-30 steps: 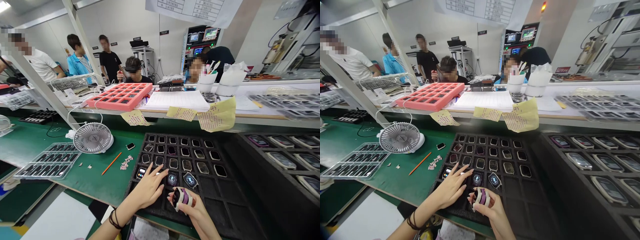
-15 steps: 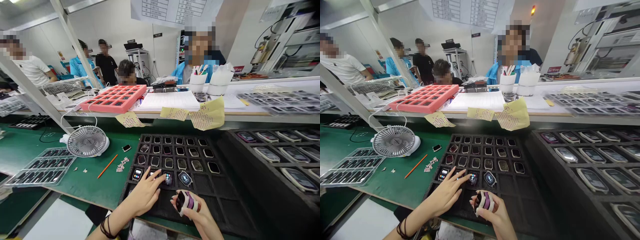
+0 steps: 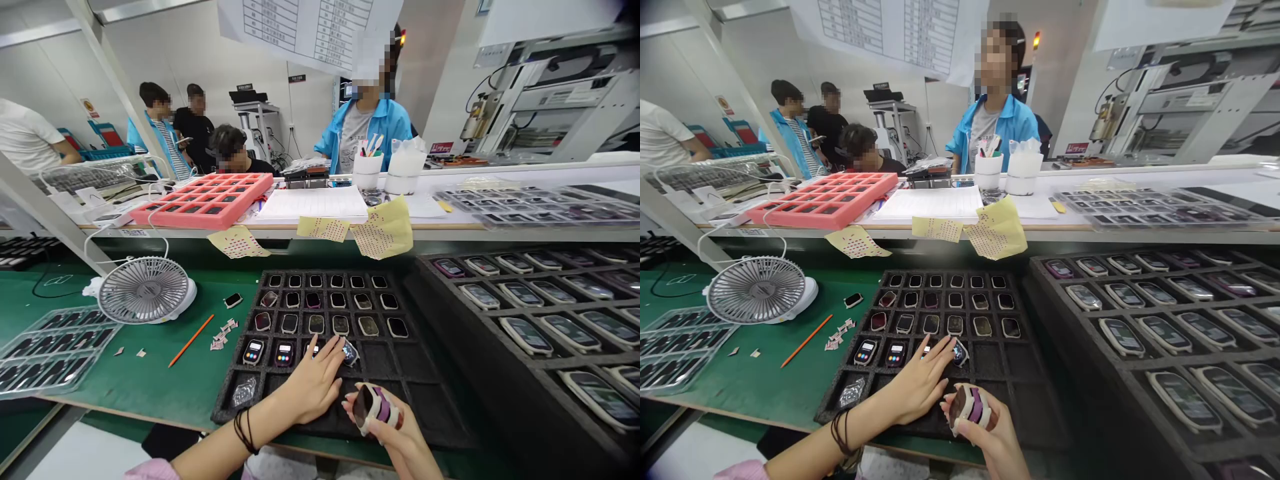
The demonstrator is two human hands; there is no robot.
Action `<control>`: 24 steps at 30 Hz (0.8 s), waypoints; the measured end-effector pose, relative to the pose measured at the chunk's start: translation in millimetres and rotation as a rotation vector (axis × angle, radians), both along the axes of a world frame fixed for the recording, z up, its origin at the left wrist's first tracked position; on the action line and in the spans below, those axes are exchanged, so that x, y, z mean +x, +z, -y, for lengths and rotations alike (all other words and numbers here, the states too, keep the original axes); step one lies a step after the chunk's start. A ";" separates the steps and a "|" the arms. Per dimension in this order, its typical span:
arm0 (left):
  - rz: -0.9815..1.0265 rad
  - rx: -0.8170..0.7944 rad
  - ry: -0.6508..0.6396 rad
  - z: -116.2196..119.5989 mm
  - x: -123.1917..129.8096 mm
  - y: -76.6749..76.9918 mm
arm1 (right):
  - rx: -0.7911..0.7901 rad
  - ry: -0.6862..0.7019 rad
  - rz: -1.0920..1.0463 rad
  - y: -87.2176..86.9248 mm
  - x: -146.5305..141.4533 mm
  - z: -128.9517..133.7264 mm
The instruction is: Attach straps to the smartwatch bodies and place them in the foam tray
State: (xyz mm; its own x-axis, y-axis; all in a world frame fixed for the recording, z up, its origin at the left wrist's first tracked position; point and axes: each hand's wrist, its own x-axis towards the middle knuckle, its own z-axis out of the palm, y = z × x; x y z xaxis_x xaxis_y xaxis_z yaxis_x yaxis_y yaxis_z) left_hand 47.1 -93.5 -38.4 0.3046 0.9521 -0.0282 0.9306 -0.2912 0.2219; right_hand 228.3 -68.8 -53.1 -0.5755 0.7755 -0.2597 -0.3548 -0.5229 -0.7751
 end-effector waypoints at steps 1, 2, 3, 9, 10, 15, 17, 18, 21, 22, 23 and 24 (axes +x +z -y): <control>0.004 -0.005 -0.010 2.0 1.0 -1.6 | -0.006 -0.004 0.000 -0.2 1.1 -0.3; 0.010 -0.015 -0.027 4.5 1.7 -2.3 | -0.010 -0.009 0.001 -0.4 1.9 -0.7; 0.018 -0.026 -0.048 7.2 1.9 -2.0 | -0.012 -0.015 0.001 -0.7 2.4 -1.2; 0.080 0.025 -0.052 15.9 -6.5 6.9 | 0.008 -0.041 0.000 -2.9 4.9 -6.8; 0.079 0.036 -0.033 15.1 -8.6 7.1 | 0.013 -0.044 0.000 -3.1 5.4 -7.9; 0.070 0.036 0.015 7.5 -11.3 1.8 | -0.002 -0.045 -0.015 -4.0 6.8 -10.7; 0.107 0.047 0.019 6.3 -8.5 1.5 | 0.006 -0.042 -0.025 -5.2 7.0 -11.6; 0.144 0.059 0.024 6.5 -6.9 2.8 | 0.015 -0.043 -0.020 -6.0 7.3 -12.5; 0.332 0.099 0.033 8.9 -3.1 12.9 | 0.051 -0.039 0.034 -7.7 8.3 -18.1; 0.400 0.103 0.013 9.5 -2.0 17.7 | 0.069 -0.036 0.052 -7.5 8.5 -20.9; 0.457 0.099 -0.029 9.4 -1.0 22.6 | 0.085 -0.033 0.064 -6.8 8.5 -23.9; 0.495 0.088 -0.086 8.5 0.2 27.2 | 0.101 -0.031 0.067 -5.6 8.2 -27.0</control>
